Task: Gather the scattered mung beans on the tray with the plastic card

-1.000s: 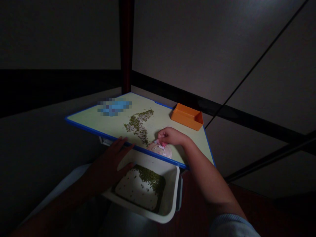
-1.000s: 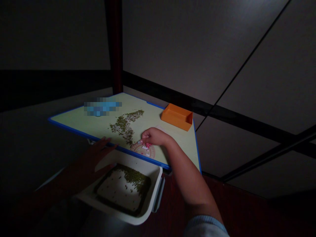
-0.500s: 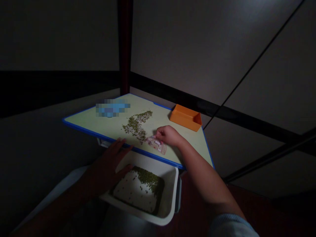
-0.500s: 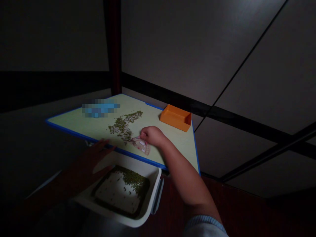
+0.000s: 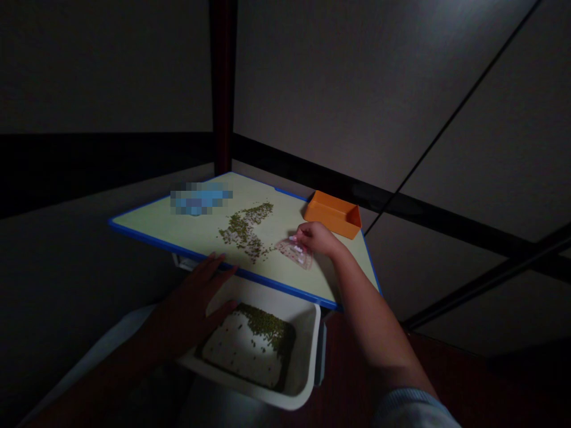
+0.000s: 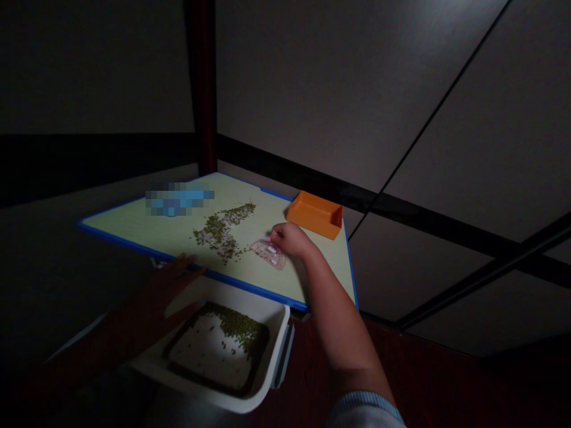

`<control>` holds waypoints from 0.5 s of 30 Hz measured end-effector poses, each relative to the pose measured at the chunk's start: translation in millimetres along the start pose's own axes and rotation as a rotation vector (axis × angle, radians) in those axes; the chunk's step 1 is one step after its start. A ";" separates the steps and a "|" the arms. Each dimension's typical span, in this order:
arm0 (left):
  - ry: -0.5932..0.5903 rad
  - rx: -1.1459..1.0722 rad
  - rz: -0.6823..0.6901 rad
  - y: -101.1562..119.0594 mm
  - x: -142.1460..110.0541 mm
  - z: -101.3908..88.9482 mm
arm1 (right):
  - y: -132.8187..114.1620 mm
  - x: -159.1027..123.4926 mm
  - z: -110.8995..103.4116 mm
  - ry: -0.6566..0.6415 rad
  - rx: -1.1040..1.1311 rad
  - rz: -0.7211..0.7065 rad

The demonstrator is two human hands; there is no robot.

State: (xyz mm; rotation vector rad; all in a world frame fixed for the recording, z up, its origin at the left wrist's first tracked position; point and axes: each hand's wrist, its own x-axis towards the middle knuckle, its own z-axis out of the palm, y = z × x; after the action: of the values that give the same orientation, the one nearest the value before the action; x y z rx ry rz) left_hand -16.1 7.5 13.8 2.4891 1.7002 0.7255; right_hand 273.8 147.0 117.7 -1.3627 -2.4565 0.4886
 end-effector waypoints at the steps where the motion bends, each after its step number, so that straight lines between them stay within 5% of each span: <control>1: 0.000 -0.002 0.002 0.2 0.2 -0.3 | 1.4 0.3 -1.1 0.019 -0.019 0.020; 7: 0.010 -0.006 0.004 -0.2 0.5 -0.1 | 2.1 1.5 -4.7 0.142 -0.292 0.172; 15: 0.030 -0.010 -0.002 -3.0 -0.5 7.3 | -1.0 1.6 1.4 0.163 -0.341 0.206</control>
State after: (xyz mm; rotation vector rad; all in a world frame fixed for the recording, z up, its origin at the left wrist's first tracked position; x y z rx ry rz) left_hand -15.9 9.9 6.3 2.4824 1.7037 0.7726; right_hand 271.8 147.7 117.0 -1.7234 -2.3513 -0.0053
